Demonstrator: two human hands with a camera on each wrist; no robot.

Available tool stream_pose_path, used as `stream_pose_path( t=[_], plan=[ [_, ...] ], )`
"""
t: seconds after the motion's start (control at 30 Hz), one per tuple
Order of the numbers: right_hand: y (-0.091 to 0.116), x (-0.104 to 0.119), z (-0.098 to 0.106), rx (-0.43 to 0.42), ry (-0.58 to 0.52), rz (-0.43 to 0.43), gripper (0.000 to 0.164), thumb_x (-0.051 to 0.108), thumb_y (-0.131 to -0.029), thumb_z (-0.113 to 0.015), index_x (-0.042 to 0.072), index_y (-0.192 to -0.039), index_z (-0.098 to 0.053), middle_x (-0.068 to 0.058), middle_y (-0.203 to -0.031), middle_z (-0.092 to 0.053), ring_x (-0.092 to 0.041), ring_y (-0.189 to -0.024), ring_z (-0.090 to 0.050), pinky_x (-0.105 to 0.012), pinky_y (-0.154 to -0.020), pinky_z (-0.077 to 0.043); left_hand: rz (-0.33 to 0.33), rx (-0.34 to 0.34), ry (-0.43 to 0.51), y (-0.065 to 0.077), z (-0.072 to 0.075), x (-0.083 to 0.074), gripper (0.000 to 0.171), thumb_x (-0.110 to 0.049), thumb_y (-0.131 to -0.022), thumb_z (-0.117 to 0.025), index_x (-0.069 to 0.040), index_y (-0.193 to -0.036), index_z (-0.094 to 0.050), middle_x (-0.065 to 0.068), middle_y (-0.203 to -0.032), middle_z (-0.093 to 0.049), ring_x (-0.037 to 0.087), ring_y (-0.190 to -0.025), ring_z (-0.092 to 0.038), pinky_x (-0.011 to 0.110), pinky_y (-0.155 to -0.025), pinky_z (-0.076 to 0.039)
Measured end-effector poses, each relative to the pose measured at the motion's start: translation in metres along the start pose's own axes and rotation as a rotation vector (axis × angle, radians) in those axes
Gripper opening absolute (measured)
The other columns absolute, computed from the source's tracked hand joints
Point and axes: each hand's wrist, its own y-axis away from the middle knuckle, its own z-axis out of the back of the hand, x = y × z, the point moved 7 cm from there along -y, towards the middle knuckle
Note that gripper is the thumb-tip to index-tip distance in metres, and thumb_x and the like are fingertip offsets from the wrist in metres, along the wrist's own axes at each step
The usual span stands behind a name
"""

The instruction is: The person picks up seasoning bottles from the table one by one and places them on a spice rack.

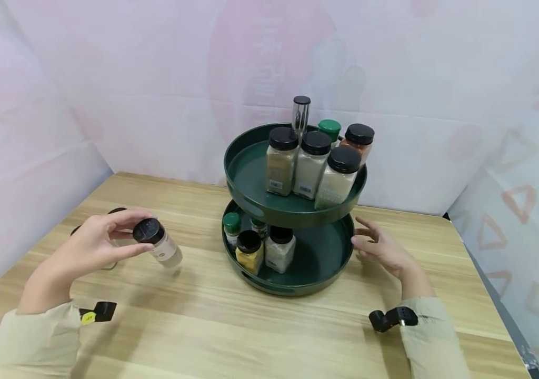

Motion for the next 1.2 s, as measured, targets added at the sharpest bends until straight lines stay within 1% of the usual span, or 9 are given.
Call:
stream_pose_path(
  t=[0.1,0.2,0.33,0.43,0.57,0.8,1.0,1.1,1.2],
  plan=[
    [-0.008,-0.002,0.002,0.02,-0.011,0.004,0.079,0.018,-0.105,-0.05,0.0,-0.157,0.005,-0.037,-0.159,-0.003,0.011,-0.107,-0.053,-0.015,-0.09,-0.052,-0.001,0.018,0.007,-0.001,-0.002,-0.002,0.044,-0.017,-0.082,-0.083,-0.011,-0.121,-0.065,-0.001,-0.111,-0.07,0.001,-0.096,-0.066,0.014,-0.087,-0.055],
    [-0.016,-0.002,0.002,0.028,0.005,-0.005,0.081,0.02,-0.104,-0.052,0.0,-0.157,0.005,-0.038,-0.159,-0.002,0.013,-0.107,-0.051,-0.015,-0.089,-0.051,-0.007,0.022,0.017,-0.002,-0.005,-0.004,0.044,-0.015,-0.081,-0.083,-0.01,-0.121,-0.066,-0.002,-0.111,-0.071,0.002,-0.096,-0.067,0.016,-0.087,-0.056],
    [-0.02,-0.002,0.004,0.022,0.007,-0.017,0.081,0.018,-0.103,-0.053,-0.002,-0.157,0.004,-0.037,-0.16,0.0,0.015,-0.105,-0.049,-0.013,-0.088,-0.05,-0.029,0.027,0.02,-0.004,-0.009,-0.007,0.044,-0.014,-0.081,-0.083,-0.01,-0.121,-0.066,0.0,-0.111,-0.071,0.002,-0.095,-0.066,0.017,-0.087,-0.057],
    [-0.019,-0.003,0.003,0.028,-0.004,-0.018,0.079,0.013,-0.103,-0.052,-0.007,-0.155,0.003,-0.038,-0.159,-0.001,0.015,-0.105,-0.05,-0.013,-0.087,-0.05,-0.038,0.037,0.024,-0.005,-0.013,-0.01,0.043,-0.015,-0.081,-0.083,-0.009,-0.121,-0.066,0.001,-0.111,-0.072,0.002,-0.095,-0.066,0.019,-0.086,-0.057],
    [-0.018,-0.003,0.001,0.035,-0.01,0.006,0.076,0.01,-0.103,-0.052,-0.01,-0.154,0.001,-0.04,-0.158,-0.004,0.015,-0.106,-0.05,-0.013,-0.085,-0.051,-0.034,0.052,0.03,-0.008,-0.017,-0.011,0.044,-0.015,-0.081,-0.083,-0.008,-0.121,-0.066,0.002,-0.113,-0.072,0.004,-0.096,-0.067,0.02,-0.086,-0.058],
    [-0.015,-0.003,-0.002,0.003,-0.004,0.005,0.075,0.01,-0.102,-0.053,-0.008,-0.155,-0.002,-0.038,-0.158,-0.009,0.015,-0.105,-0.05,-0.013,-0.085,-0.052,-0.04,0.071,0.037,-0.01,-0.024,-0.012,0.043,-0.017,-0.081,-0.083,-0.01,-0.12,-0.066,0.001,-0.114,-0.072,0.014,-0.097,-0.07,0.023,-0.087,-0.059],
    [-0.01,0.0,-0.006,0.003,0.061,0.034,0.075,0.011,-0.101,-0.056,-0.007,-0.156,-0.007,-0.038,-0.157,-0.014,0.014,-0.107,-0.051,-0.014,-0.088,-0.052,-0.052,0.084,0.005,-0.012,-0.028,-0.015,0.042,-0.018,-0.082,-0.083,-0.012,-0.12,-0.066,-0.001,-0.111,-0.072,0.012,-0.096,-0.07,0.028,-0.085,-0.06],
    [-0.007,0.001,-0.008,-0.011,0.087,0.03,0.076,0.012,-0.1,-0.057,-0.007,-0.156,-0.009,-0.037,-0.158,-0.014,0.012,-0.108,-0.05,-0.014,-0.089,-0.052,-0.072,0.092,0.012,-0.013,-0.031,-0.018,0.042,-0.015,-0.081,-0.083,-0.01,-0.12,-0.066,0.0,-0.111,-0.072,0.011,-0.095,-0.07,0.029,-0.084,-0.06],
    [-0.005,0.0,-0.011,-0.032,0.1,0.024,0.075,0.013,-0.1,-0.058,-0.005,-0.156,-0.011,-0.036,-0.159,-0.014,-0.001,-0.117,-0.052,-0.015,-0.089,-0.053,-0.11,0.096,0.014,-0.014,-0.032,-0.023,0.042,-0.012,-0.081,-0.082,-0.009,-0.12,-0.066,0.001,-0.111,-0.073,0.012,-0.095,-0.071,0.029,-0.084,-0.06]
  ],
)
